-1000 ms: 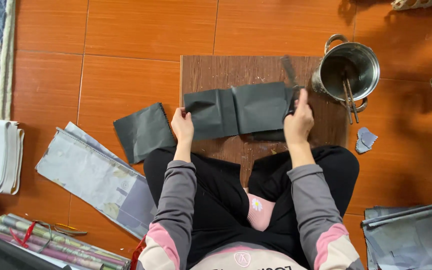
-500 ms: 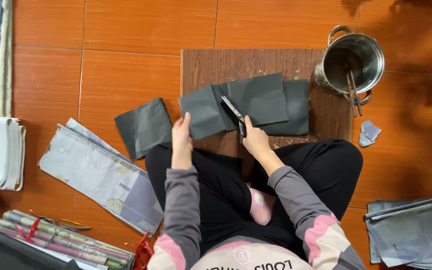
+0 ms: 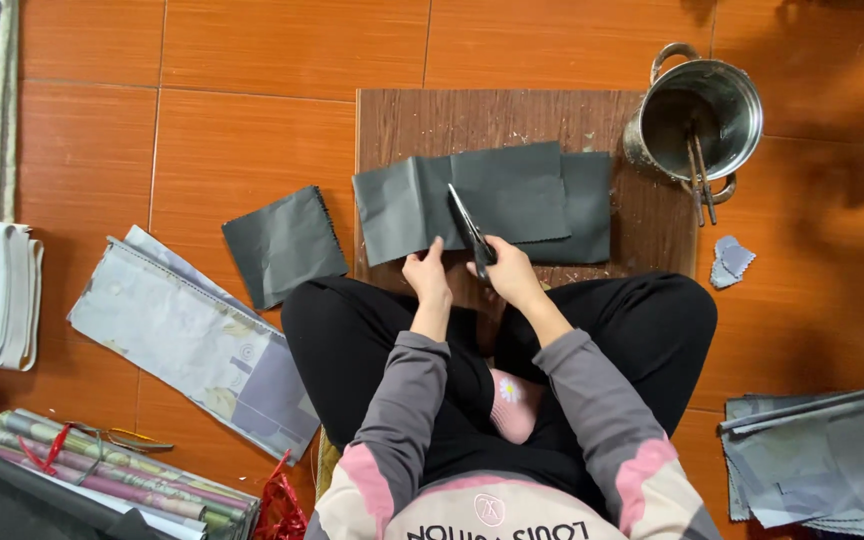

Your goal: Folding and cutting sheets of paper into strips using scissors

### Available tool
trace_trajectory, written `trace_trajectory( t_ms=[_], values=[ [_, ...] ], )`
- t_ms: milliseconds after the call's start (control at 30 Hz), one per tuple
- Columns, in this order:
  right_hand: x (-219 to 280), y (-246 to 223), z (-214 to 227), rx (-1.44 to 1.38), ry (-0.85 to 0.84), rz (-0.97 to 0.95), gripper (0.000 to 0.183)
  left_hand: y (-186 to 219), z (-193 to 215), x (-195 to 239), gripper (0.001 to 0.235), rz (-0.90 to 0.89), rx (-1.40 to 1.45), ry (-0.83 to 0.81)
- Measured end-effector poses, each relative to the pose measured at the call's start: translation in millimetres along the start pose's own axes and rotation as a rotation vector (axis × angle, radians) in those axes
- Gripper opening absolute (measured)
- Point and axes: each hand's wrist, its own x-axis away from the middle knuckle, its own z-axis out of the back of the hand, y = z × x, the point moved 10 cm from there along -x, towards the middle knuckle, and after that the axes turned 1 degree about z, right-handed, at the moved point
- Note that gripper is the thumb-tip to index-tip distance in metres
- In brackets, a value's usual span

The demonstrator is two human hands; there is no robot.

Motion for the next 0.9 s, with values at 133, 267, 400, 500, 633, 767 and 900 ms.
trace_trajectory(
  t_ms=[133,267,400,500,633,767,900],
  values=[
    [26.0,29.1,-19.6,-0.590,-0.117,0.087,0.057,-64.8,-27.0,-35.1,0.107,0.313,0.504,-0.177],
    [80.9,44.6,-47.3,-0.784,-0.346,-0.060,0.062,-41.2,-32.5,-24.3,0.068,0.310,0.456,-0.166],
    [90.6,54.9,-53.0,-0.700,-0.433,-0.273,0.079,-29.1,-35.5,-18.4,0.054,0.308,0.426,-0.135],
    [58.5,63.4,-65.9,-0.718,-0.397,-0.212,0.066,-57.0,-37.7,-28.0,0.050,0.295,0.402,-0.125],
    [58.4,34.5,-56.3,-0.630,-0.298,-0.253,0.086,-31.8,-31.4,-3.0,0.054,0.306,0.381,-0.112],
    [52.0,45.7,-60.0,-0.697,-0.222,-0.197,0.071,-27.3,-28.7,8.7,0.053,0.315,0.369,-0.074],
    [53.7,51.3,-56.5,-0.658,-0.094,-0.060,0.055,-37.4,-31.9,5.2,0.053,0.304,0.342,-0.050]
  ],
)
